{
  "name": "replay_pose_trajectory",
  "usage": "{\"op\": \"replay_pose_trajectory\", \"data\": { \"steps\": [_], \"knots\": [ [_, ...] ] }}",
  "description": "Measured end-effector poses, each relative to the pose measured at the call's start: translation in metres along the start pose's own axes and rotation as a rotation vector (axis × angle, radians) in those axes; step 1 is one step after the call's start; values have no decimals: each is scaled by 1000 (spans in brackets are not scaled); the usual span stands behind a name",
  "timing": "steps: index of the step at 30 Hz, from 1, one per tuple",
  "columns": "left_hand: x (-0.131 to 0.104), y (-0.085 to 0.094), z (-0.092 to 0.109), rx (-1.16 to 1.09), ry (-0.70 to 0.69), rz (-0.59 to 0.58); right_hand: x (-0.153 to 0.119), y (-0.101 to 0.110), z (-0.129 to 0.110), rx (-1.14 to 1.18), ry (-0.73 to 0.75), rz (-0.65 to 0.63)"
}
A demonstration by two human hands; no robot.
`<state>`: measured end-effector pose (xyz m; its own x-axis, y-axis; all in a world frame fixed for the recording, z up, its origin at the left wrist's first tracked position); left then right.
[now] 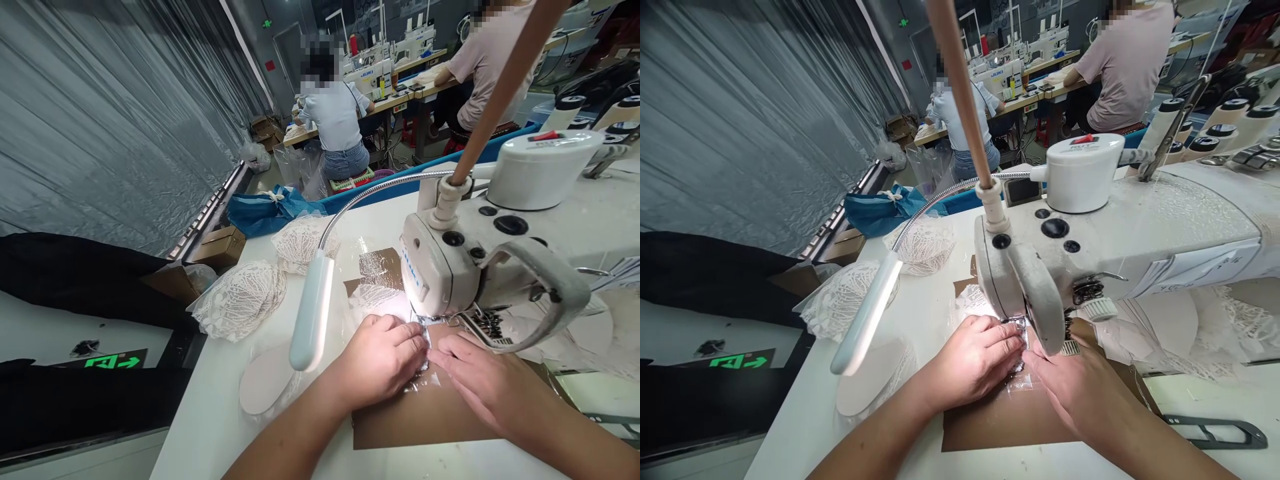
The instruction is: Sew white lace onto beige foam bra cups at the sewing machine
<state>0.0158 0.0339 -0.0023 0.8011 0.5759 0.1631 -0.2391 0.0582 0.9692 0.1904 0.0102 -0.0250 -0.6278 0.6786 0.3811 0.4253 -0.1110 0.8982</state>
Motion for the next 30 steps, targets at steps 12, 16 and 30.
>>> {"op": "replay_pose_trajectory", "data": {
  "steps": [12, 16, 30],
  "knots": [
    [4, -5, -2, 67, 65, -13, 5, 3, -2, -164, -14, 19],
    [8, -2, -2, 86, 109, 6, 5, -1, 0, -298, -46, 59],
    [-1, 18, 0, 18, 122, -97, 4, -5, 14, -381, -92, 98]
  ]
}}
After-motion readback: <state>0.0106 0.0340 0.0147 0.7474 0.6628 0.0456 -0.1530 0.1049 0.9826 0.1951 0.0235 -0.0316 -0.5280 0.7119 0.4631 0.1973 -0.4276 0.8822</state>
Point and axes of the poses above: each hand's wrist, its own x-axis towards the middle knuckle, its own y-axis out of the back of the hand, z = x × y, the point moved 3 cm from there along x, towards the middle knuckle, and after that the axes turned 2 degrees about -y, right-handed, at the moved point
